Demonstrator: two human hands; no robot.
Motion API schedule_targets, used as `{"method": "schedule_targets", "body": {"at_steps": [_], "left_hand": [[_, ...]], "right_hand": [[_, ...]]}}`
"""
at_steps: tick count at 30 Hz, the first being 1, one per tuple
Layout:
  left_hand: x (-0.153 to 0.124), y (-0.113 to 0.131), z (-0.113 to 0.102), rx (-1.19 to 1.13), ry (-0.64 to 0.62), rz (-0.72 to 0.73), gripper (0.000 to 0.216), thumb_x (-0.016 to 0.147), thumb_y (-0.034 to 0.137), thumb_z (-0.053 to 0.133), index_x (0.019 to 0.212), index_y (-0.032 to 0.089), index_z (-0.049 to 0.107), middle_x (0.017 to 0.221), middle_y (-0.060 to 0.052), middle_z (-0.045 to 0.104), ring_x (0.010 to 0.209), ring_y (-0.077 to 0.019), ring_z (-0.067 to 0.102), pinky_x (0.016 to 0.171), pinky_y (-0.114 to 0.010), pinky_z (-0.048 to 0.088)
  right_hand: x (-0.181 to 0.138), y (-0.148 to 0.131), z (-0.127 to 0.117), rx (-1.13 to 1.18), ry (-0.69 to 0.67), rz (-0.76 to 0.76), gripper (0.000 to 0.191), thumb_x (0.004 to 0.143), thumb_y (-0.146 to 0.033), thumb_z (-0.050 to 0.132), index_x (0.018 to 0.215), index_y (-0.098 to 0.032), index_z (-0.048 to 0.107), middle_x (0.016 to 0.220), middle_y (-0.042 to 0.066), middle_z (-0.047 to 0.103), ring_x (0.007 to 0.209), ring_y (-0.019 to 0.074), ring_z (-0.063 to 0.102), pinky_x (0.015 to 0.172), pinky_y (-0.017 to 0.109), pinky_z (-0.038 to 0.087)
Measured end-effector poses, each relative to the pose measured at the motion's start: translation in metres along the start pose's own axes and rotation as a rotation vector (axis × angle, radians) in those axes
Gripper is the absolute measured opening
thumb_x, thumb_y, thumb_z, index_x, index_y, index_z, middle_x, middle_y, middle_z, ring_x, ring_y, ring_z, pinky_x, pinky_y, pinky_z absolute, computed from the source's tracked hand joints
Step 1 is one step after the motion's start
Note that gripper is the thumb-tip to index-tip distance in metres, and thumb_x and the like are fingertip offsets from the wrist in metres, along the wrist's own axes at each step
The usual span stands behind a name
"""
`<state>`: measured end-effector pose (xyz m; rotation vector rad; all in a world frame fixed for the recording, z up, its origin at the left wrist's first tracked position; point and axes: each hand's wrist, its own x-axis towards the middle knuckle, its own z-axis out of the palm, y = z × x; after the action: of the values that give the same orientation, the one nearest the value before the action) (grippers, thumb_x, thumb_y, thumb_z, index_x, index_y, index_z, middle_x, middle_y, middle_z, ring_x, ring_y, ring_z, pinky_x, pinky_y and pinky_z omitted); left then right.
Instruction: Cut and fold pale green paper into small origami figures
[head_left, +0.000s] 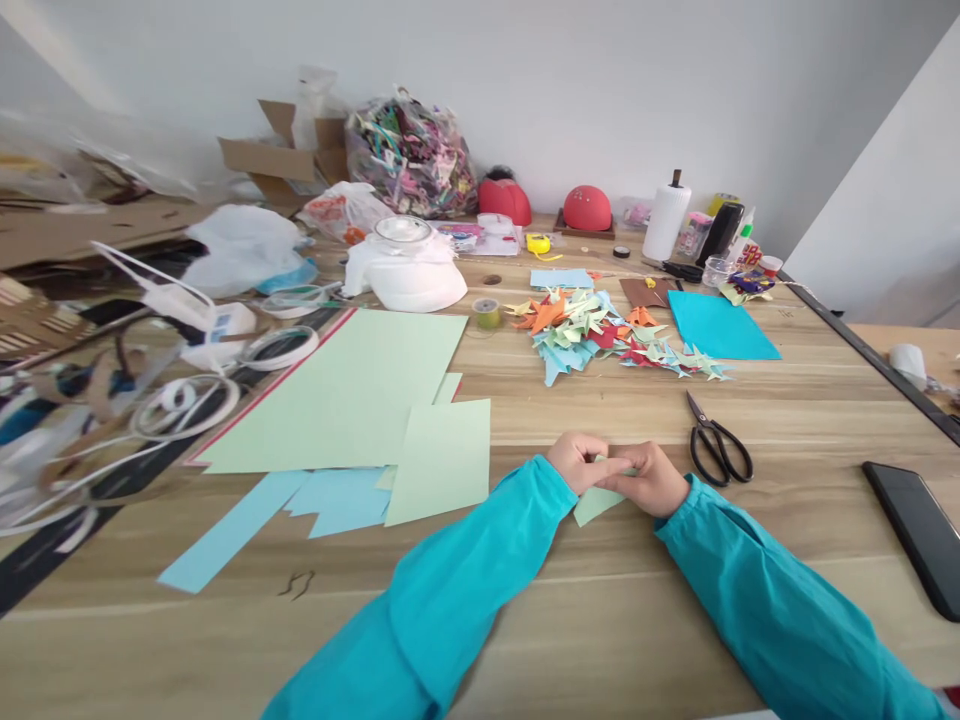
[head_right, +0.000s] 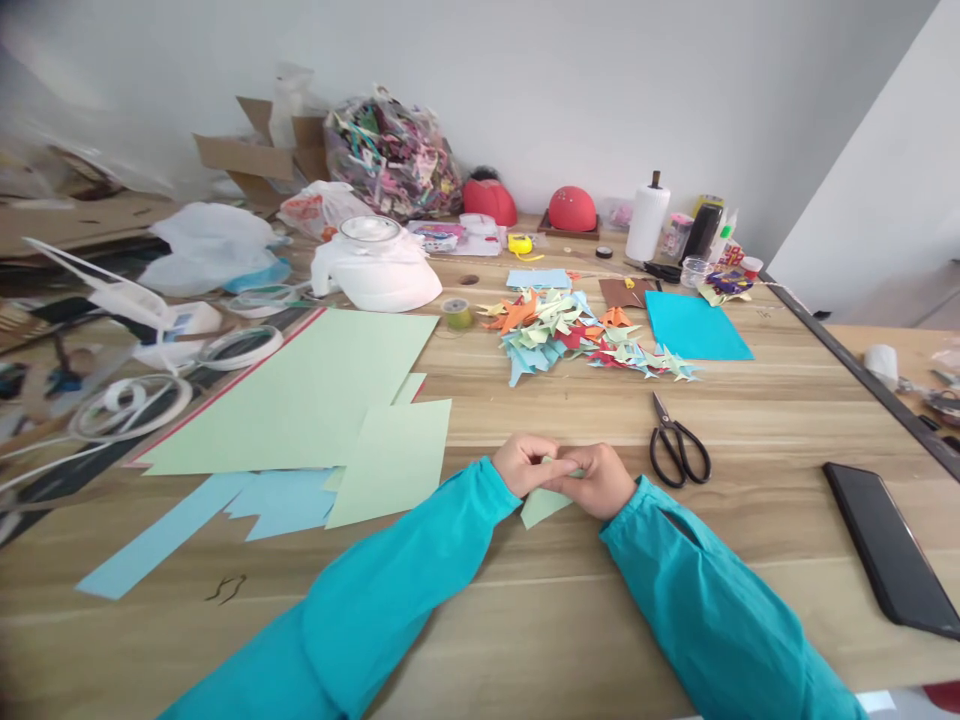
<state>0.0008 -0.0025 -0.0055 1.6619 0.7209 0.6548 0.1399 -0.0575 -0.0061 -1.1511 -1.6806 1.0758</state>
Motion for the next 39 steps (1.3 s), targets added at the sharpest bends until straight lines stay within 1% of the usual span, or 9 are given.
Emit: {"method": "schedule_targets", "body": {"at_steps": [4, 8, 14, 19, 24, 27, 30, 33, 39], "left_hand": [[0.000, 0.001, -0.001, 0.018, -0.060, 0.040, 0.052, 0.067, 0.054, 0.058, 0.040, 0.016, 0.036, 0.044, 0.005, 0.030, 0.048, -0.0067, 0.028, 0.046, -0.024, 0.020], [-0.001, 0.001, -0.003, -0.016, -0.057, 0.010, 0.051, 0.068, 0.054, 0.056, 0.041, 0.017, 0.035, 0.044, 0.005, 0.028, 0.048, -0.0071, 0.026, 0.046, -0.025, 0.019], [-0.002, 0.000, -0.001, 0.032, -0.107, 0.013, 0.044, 0.063, 0.049, 0.063, 0.043, 0.016, 0.041, 0.045, 0.005, 0.033, 0.049, -0.0074, 0.031, 0.048, -0.023, 0.023], [0.000, -0.001, -0.003, -0.078, -0.137, 0.010, 0.046, 0.065, 0.050, 0.061, 0.042, 0.015, 0.043, 0.047, 0.003, 0.038, 0.051, -0.0082, 0.035, 0.048, -0.023, 0.025], [0.001, -0.002, -0.006, -0.225, -0.114, -0.148, 0.048, 0.055, 0.056, 0.068, 0.043, 0.014, 0.047, 0.043, 0.004, 0.036, 0.044, -0.0062, 0.031, 0.043, -0.022, 0.021], [0.000, 0.000, -0.006, -0.306, -0.085, -0.215, 0.048, 0.055, 0.059, 0.067, 0.054, 0.012, 0.057, 0.046, 0.003, 0.044, 0.045, -0.0069, 0.036, 0.044, -0.022, 0.025], [-0.001, 0.003, -0.004, -0.326, -0.020, -0.197, 0.051, 0.058, 0.063, 0.063, 0.058, 0.012, 0.059, 0.050, 0.001, 0.048, 0.049, -0.0079, 0.040, 0.047, -0.022, 0.029], [-0.001, 0.004, -0.004, -0.290, 0.021, -0.157, 0.049, 0.058, 0.061, 0.063, 0.053, 0.012, 0.058, 0.047, 0.003, 0.044, 0.048, -0.0072, 0.037, 0.046, -0.022, 0.026], [0.000, 0.002, -0.005, -0.171, 0.072, -0.085, 0.043, 0.061, 0.053, 0.064, 0.049, 0.012, 0.058, 0.043, 0.003, 0.042, 0.046, -0.0072, 0.035, 0.043, -0.022, 0.024]], "right_hand": [[0.001, 0.001, 0.001, 0.010, -0.041, -0.007, 0.026, 0.073, -0.039, 0.065, 0.079, -0.014, 0.071, 0.077, 0.004, 0.071, 0.074, 0.0190, 0.064, 0.066, 0.026, 0.048], [0.001, 0.000, 0.000, 0.025, -0.042, 0.000, 0.028, 0.073, -0.039, 0.066, 0.085, -0.015, 0.071, 0.084, 0.004, 0.071, 0.080, 0.0204, 0.065, 0.072, 0.029, 0.049], [0.000, 0.009, 0.001, -0.035, -0.018, 0.046, 0.038, 0.066, -0.049, 0.068, 0.057, -0.012, 0.065, 0.054, 0.000, 0.060, 0.054, 0.0118, 0.054, 0.051, 0.022, 0.041], [0.000, 0.008, 0.000, -0.037, -0.016, 0.061, 0.039, 0.064, -0.050, 0.069, 0.058, -0.012, 0.062, 0.054, -0.001, 0.054, 0.052, 0.0090, 0.045, 0.050, 0.021, 0.037], [0.000, -0.001, -0.004, 0.122, -0.049, 0.099, 0.038, 0.075, -0.048, 0.059, 0.070, -0.011, 0.065, 0.058, -0.001, 0.053, 0.053, 0.0075, 0.041, 0.050, 0.021, 0.034], [0.001, -0.004, -0.005, 0.199, -0.046, 0.104, 0.040, 0.078, -0.048, 0.056, 0.065, -0.011, 0.063, 0.057, -0.002, 0.050, 0.052, 0.0064, 0.038, 0.050, 0.020, 0.032], [0.003, -0.006, -0.005, 0.209, -0.029, 0.127, 0.043, 0.079, -0.049, 0.053, 0.062, -0.011, 0.061, 0.055, -0.002, 0.047, 0.051, 0.0063, 0.036, 0.048, 0.020, 0.030], [0.003, -0.007, -0.005, 0.197, -0.028, 0.152, 0.044, 0.078, -0.051, 0.054, 0.063, -0.011, 0.062, 0.053, -0.002, 0.046, 0.049, 0.0063, 0.036, 0.046, 0.020, 0.029], [0.003, -0.007, -0.006, 0.251, -0.008, 0.223, 0.045, 0.067, -0.052, 0.065, 0.051, -0.012, 0.054, 0.046, -0.005, 0.040, 0.044, 0.0046, 0.031, 0.042, 0.020, 0.024]]}}
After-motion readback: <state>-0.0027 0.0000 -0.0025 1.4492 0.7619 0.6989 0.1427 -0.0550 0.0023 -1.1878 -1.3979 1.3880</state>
